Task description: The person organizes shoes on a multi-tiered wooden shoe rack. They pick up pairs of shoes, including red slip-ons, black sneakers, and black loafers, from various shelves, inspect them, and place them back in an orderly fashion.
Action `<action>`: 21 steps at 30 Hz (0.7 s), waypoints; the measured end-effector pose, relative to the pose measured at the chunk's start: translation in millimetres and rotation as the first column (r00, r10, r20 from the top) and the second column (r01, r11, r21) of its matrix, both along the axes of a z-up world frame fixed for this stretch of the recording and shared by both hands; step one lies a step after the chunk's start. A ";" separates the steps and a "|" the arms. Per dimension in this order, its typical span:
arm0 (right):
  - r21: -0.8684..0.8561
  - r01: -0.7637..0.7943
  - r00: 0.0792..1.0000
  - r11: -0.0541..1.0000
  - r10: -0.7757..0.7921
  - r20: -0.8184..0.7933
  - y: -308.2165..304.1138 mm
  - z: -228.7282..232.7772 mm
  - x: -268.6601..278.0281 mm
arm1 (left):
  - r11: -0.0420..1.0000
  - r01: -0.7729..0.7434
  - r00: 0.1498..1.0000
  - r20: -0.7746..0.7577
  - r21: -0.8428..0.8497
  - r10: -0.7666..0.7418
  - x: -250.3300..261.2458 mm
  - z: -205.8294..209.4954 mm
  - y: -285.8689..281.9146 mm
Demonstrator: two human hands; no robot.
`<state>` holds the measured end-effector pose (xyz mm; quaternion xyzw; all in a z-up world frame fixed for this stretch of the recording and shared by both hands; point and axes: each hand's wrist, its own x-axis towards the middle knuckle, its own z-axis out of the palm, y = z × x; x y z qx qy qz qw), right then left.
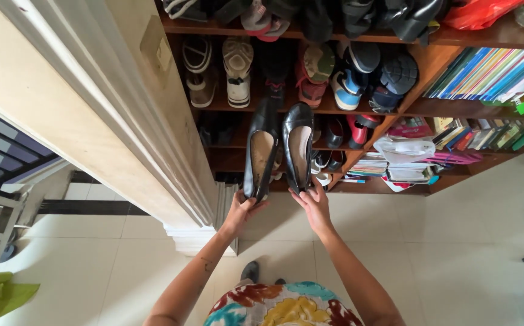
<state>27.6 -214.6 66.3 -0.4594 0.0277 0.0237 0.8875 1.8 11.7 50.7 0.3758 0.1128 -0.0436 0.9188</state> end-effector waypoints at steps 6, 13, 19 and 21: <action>-0.003 -0.069 0.996 0.998 0.069 0.060 -17.4 26.9 8.6 | 0.946 0.201 0.961 0.137 0.256 -0.241 12.6 32.8 26.5; 0.033 -0.186 0.967 0.982 0.177 0.183 -38.4 104.2 22.5 | 0.834 0.259 0.892 0.212 0.487 -0.400 31.8 126.8 48.0; -0.065 -0.254 0.943 0.965 0.262 0.206 -57.4 192.1 36.5 | 0.801 0.271 0.886 0.187 0.534 -0.425 33.5 222.1 54.6; -0.070 -0.252 0.943 0.965 0.261 0.205 -66.1 206.9 48.1 | 0.781 0.262 0.881 0.189 0.566 -0.433 39.7 247.7 55.7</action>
